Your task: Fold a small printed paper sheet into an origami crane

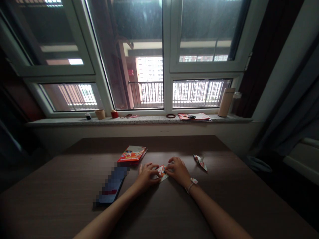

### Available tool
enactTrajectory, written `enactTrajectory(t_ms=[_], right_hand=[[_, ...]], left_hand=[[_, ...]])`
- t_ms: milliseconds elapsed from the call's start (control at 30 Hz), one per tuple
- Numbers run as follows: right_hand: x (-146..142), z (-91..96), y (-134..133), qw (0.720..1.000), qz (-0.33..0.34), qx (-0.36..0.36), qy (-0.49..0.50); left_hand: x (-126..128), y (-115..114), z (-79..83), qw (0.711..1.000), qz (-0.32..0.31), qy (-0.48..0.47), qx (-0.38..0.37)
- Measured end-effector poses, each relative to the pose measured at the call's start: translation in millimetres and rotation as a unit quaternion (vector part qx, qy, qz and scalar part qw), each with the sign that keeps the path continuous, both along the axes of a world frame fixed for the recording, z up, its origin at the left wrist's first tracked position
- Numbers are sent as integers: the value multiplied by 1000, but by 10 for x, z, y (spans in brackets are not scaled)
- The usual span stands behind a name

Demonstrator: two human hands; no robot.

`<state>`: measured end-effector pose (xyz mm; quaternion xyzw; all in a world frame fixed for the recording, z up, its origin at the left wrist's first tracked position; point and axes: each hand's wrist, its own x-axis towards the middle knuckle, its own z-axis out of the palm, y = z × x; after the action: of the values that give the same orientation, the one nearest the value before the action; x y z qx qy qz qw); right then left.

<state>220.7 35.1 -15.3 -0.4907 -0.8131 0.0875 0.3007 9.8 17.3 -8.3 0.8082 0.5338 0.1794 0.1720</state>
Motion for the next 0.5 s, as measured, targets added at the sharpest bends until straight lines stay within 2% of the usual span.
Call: enactTrajectory(t_ms=[300, 500], right_hand=[[-64, 45, -10, 995, -68, 26, -66], [-95, 38, -43, 991, -89, 23, -99]], left_hand=[[-3, 1, 5, 1000, 1, 8, 5], [4, 2, 13, 1000, 0, 16, -3]])
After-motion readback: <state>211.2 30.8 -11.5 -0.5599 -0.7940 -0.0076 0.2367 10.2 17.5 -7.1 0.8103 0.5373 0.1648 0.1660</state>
